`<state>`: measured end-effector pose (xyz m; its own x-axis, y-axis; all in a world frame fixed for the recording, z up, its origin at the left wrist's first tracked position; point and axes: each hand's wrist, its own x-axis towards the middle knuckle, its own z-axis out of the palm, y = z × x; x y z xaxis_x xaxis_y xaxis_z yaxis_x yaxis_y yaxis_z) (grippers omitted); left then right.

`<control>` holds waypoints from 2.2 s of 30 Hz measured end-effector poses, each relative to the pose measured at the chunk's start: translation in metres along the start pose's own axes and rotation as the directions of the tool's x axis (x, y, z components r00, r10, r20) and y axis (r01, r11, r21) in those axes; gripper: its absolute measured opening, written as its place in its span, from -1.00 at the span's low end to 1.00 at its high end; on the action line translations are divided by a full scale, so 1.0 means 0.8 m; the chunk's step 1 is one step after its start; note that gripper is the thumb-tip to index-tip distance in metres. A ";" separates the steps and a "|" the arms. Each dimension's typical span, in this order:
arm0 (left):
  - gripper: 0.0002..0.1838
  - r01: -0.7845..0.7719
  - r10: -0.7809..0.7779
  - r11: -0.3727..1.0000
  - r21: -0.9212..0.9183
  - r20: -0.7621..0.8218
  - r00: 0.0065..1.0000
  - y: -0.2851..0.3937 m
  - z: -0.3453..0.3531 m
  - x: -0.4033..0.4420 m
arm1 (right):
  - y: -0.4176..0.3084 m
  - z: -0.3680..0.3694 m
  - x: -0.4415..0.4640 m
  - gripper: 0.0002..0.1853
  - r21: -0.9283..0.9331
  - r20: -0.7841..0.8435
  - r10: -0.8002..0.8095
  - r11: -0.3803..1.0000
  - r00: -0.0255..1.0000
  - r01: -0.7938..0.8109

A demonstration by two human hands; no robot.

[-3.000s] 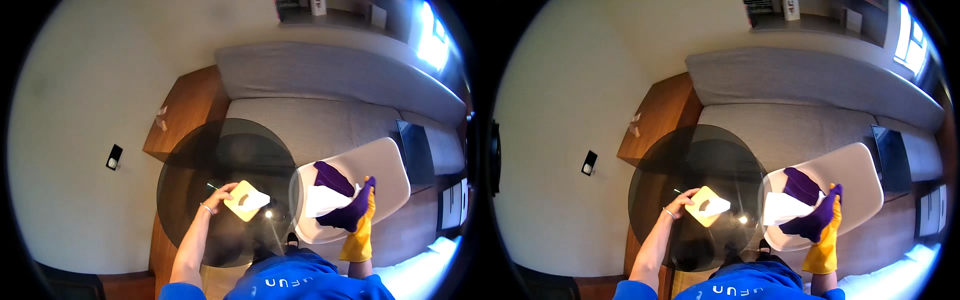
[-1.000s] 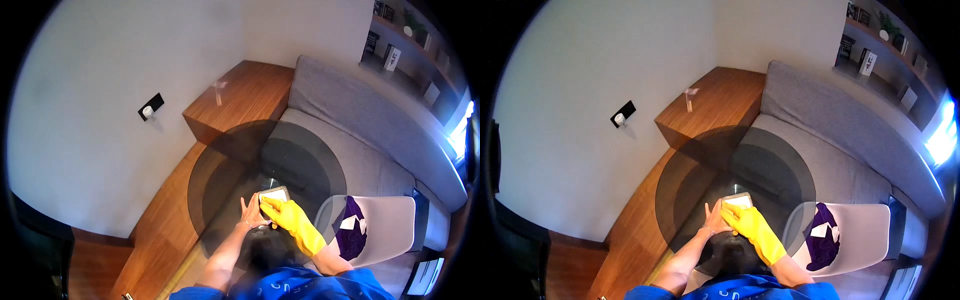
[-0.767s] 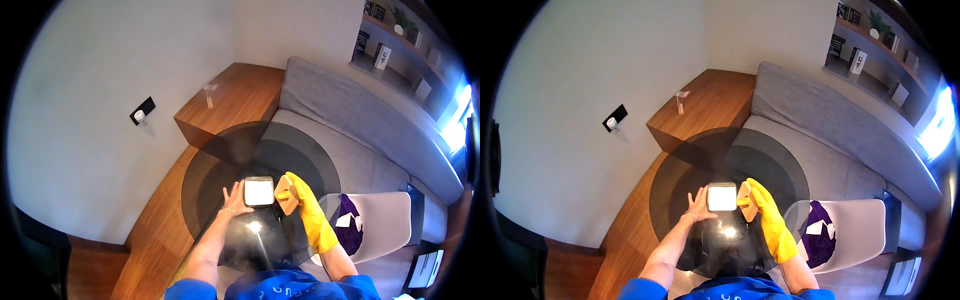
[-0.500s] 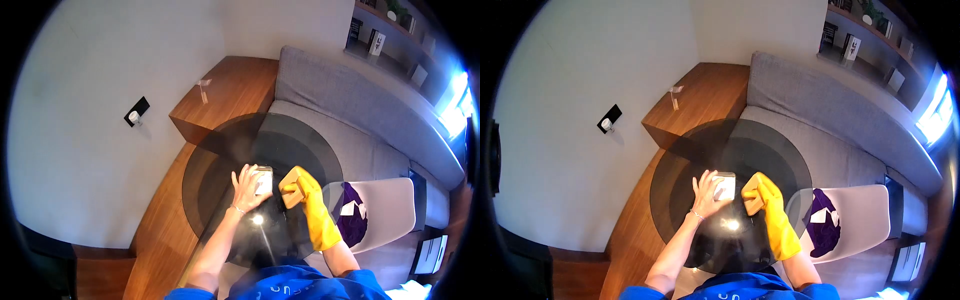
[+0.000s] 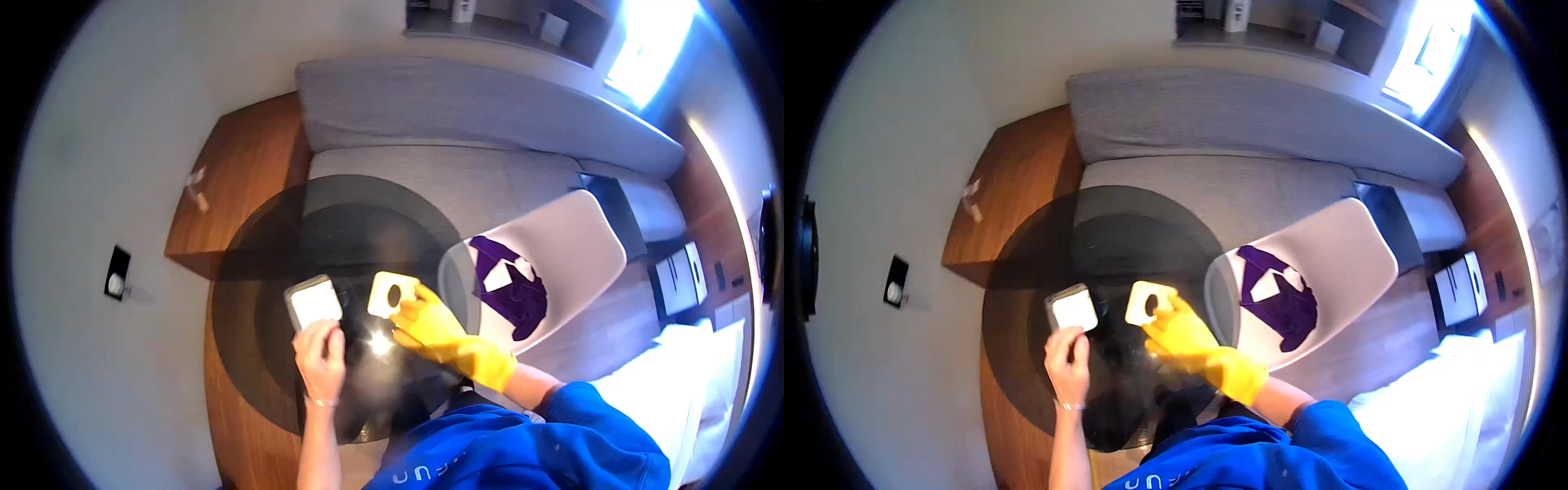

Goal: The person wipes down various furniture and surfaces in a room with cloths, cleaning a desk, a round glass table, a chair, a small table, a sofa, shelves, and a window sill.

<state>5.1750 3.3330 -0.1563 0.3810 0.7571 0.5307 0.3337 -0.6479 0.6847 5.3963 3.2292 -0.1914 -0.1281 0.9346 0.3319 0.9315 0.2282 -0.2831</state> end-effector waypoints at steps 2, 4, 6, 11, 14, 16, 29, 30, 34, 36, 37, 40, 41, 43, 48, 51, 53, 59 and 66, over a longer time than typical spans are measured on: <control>-0.87 -0.074 0.090 0.981 -0.180 0.079 0.993 0.065 0.037 -0.016 | 0.003 -0.016 -0.062 -0.71 0.272 0.110 0.180 0.940 0.978 -0.203; -0.87 -0.036 0.148 0.947 -0.320 0.331 0.932 0.127 0.083 -0.041 | 0.012 -0.047 -0.131 -0.69 0.380 0.345 0.494 0.704 0.798 -0.600; -0.78 0.113 0.201 0.847 -0.520 0.509 0.837 0.142 0.167 -0.096 | 0.014 -0.075 -0.204 -0.63 0.385 0.311 0.794 0.397 0.522 -0.833; -0.59 0.391 -0.091 0.906 -0.164 0.825 0.557 0.148 0.349 -0.180 | 0.098 -0.092 -0.401 -0.56 0.512 0.148 0.986 -0.012 0.075 -0.859; -0.54 0.608 -0.328 0.790 -0.083 0.781 0.532 0.106 0.494 -0.228 | 0.195 -0.102 -0.434 -0.44 0.519 0.154 0.983 0.008 0.102 -0.855; -0.56 0.581 -0.395 0.814 -0.028 0.707 0.587 0.085 0.569 -0.236 | 0.272 -0.086 -0.425 -0.39 0.508 0.181 0.966 0.067 0.183 -0.859; -0.32 0.322 -0.506 0.851 0.416 0.483 0.715 0.021 0.765 -0.184 | 0.521 0.049 -0.398 -0.69 0.316 0.092 0.930 0.313 0.357 -0.896; -0.40 0.301 -0.501 0.851 0.432 0.493 0.711 0.013 0.775 -0.178 | 0.482 0.004 -0.369 -0.76 0.434 0.210 0.942 0.152 0.263 -0.888; -0.71 0.317 -0.511 0.852 0.417 0.532 0.675 -0.016 0.778 -0.189 | 0.408 0.075 -0.450 -0.82 0.460 0.033 0.177 0.871 0.984 -0.172; -0.81 0.398 -0.475 0.880 0.259 0.495 0.728 -0.022 0.746 -0.210 | 0.329 0.095 -0.458 -0.79 0.723 0.567 0.082 0.427 0.820 -0.542; -0.79 0.501 -0.441 0.865 0.003 0.477 0.760 -0.024 0.719 -0.226 | 0.307 0.096 -0.448 -0.74 0.670 0.743 -0.262 0.313 0.617 -0.674; -0.75 0.943 -0.855 0.296 0.150 0.482 0.191 0.030 0.601 -0.255 | 0.238 0.114 -0.453 -0.59 0.825 0.563 -0.458 0.274 0.688 -0.494; -0.62 0.916 -0.834 0.370 0.156 0.490 0.253 0.020 0.561 -0.300 | 0.227 0.118 -0.447 -0.57 0.808 0.587 -0.464 0.278 0.664 -0.520; -0.43 0.956 -0.803 0.289 -0.060 0.528 0.276 0.023 0.528 -0.325 | 0.216 0.120 -0.433 -0.52 0.776 0.629 -0.434 0.301 0.645 -0.554; -0.29 0.859 -0.775 0.506 -0.075 0.398 0.491 0.055 0.585 -0.220 | 0.311 0.051 -0.371 -0.41 0.574 0.720 0.202 0.364 0.664 -0.734; -0.35 0.486 -0.484 0.866 0.119 0.445 0.754 0.018 0.720 -0.178 | 0.407 0.045 -0.392 -0.25 0.415 0.319 0.622 0.586 0.715 -0.695; -0.42 0.335 -0.456 0.887 0.317 0.501 0.735 0.025 0.778 -0.156 | 0.438 0.037 -0.396 -0.14 0.120 0.241 0.697 0.669 0.675 -0.733; -0.76 0.696 -0.701 0.542 -0.472 0.203 0.684 -0.007 0.754 -0.217 | 0.470 0.087 -0.430 -0.18 -0.150 0.542 0.707 0.614 0.455 -0.775; -0.64 0.935 -0.945 0.326 0.138 0.011 0.328 -0.008 0.479 -0.332 | 0.402 -0.008 -0.473 -0.49 0.776 0.293 0.759 0.166 0.581 -0.609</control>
<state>5.4018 3.1038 -0.4933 -0.1810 0.8593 -0.4784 0.5845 0.4852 0.6504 5.7467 2.9474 -0.4019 0.5333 0.7962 -0.2859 -0.0309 -0.3194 -0.9471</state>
